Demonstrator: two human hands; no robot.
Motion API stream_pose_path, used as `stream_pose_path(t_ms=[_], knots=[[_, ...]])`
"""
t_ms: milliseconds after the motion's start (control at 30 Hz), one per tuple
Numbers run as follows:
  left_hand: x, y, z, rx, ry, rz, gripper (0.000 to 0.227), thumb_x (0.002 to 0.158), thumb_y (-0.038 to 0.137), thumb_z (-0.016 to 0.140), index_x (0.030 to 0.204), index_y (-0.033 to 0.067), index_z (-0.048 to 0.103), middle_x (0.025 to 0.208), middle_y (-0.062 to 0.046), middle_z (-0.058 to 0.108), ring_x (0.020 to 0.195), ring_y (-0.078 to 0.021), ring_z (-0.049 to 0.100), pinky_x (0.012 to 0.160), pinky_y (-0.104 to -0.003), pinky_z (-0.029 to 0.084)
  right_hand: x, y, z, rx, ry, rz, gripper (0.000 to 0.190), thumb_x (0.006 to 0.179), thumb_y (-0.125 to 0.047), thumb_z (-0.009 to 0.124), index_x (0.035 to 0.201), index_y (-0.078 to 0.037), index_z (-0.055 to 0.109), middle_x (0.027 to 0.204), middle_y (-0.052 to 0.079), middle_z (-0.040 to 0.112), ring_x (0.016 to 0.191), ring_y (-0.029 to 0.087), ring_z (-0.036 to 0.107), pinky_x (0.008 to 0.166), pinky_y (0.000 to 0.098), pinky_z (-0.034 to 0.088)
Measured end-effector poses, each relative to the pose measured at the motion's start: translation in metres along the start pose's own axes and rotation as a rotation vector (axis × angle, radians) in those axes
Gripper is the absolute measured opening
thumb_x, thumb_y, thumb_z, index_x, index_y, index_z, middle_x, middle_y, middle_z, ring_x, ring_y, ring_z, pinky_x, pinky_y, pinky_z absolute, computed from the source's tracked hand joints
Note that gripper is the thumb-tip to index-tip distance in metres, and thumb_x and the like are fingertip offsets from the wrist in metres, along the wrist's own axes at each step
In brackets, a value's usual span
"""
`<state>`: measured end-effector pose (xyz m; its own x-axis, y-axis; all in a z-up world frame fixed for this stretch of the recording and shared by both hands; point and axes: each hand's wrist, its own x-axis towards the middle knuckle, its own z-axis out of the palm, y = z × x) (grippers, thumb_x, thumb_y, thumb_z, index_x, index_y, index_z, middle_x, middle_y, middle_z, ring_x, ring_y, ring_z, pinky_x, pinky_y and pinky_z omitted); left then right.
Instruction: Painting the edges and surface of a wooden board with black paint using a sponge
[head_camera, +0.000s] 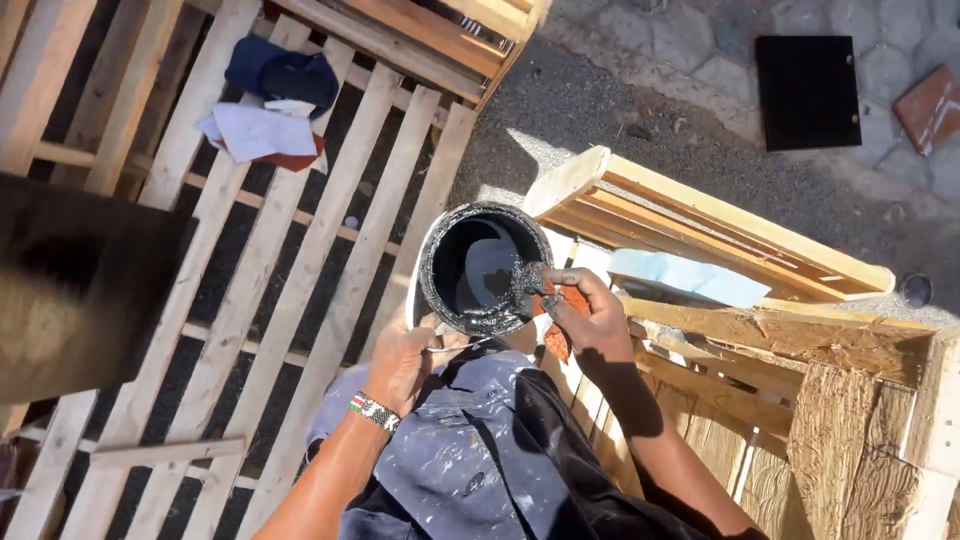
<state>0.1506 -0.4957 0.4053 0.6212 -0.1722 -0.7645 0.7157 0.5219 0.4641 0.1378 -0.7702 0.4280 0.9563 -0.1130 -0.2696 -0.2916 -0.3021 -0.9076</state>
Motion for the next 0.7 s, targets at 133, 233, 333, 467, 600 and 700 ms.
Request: stream_pose_path(t_ms=[133, 233, 333, 467, 600, 700], knots=[[0.030, 0.047, 0.072, 0.173, -0.061, -0.080, 0.117, 0.082, -0.013, 0.054, 0.193, 0.0126, 0.026, 0.156, -0.032, 0.063, 0.118, -0.0458, 0.083, 0.108, -0.058, 0.074, 0.016, 0.005, -0.014, 0.097, 0.121, 0.084, 0.038, 0.099, -0.009, 0.082, 0.137, -0.004, 0.081, 0.130, 0.021, 0.084, 0.105, 0.034, 0.076, 0.096, 0.0527, 0.059], [0.070, 0.072, 0.099, 0.226, -0.102, -0.128, 0.119, 0.081, -0.015, 0.053, 0.193, 0.0130, 0.025, 0.150, -0.030, 0.059, 0.116, -0.0466, 0.084, 0.106, -0.059, 0.076, 0.047, -0.018, -0.028, 0.130, 0.192, 0.228, 0.045, 0.097, 0.001, 0.076, 0.142, -0.007, 0.077, 0.128, 0.022, 0.083, 0.059, 0.025, 0.075, 0.056, 0.0380, 0.066], [0.118, 0.089, 0.125, 0.252, -0.142, -0.136, 0.116, 0.083, -0.015, 0.053, 0.193, 0.0109, 0.026, 0.133, -0.019, 0.055, 0.108, -0.0410, 0.084, 0.106, -0.060, 0.077, 0.093, -0.002, -0.054, 0.267, 0.330, 0.206, 0.038, 0.105, -0.001, 0.065, 0.143, -0.004, 0.068, 0.114, 0.023, 0.077, 0.046, 0.024, 0.068, 0.045, 0.0337, 0.058], [0.300, 0.038, 0.056, 0.374, -0.189, -0.177, 0.109, 0.087, -0.016, 0.048, 0.191, 0.0103, 0.029, 0.121, -0.011, 0.051, 0.107, -0.0390, 0.084, 0.106, -0.057, 0.079, 0.152, -0.004, -0.095, 0.258, 0.475, 0.250, 0.032, 0.111, 0.003, 0.058, 0.141, -0.001, 0.070, 0.072, 0.018, 0.072, 0.042, 0.025, 0.068, 0.038, 0.0319, 0.055], [0.239, 0.174, 0.199, 0.720, -0.211, -0.172, 0.090, 0.076, -0.002, 0.056, 0.163, 0.0127, 0.075, 0.099, -0.002, 0.042, 0.099, -0.0199, 0.047, 0.096, -0.031, 0.043, 0.213, -0.025, -0.105, 0.313, 0.599, 0.515, 0.025, 0.099, -0.008, 0.061, 0.118, 0.004, 0.073, 0.052, 0.019, 0.060, 0.036, 0.030, 0.052, 0.031, 0.0427, 0.037], [0.267, 0.209, 0.252, 0.534, -0.318, -0.179, 0.092, 0.073, -0.012, 0.053, 0.162, 0.0054, 0.069, 0.151, -0.016, 0.080, 0.155, -0.0297, 0.069, 0.138, -0.044, 0.052, 0.257, -0.040, -0.115, -0.243, 0.484, 0.137, 0.025, 0.111, -0.017, 0.079, 0.121, 0.005, 0.074, 0.064, 0.007, 0.086, 0.041, 0.011, 0.080, 0.031, 0.0242, 0.063]])
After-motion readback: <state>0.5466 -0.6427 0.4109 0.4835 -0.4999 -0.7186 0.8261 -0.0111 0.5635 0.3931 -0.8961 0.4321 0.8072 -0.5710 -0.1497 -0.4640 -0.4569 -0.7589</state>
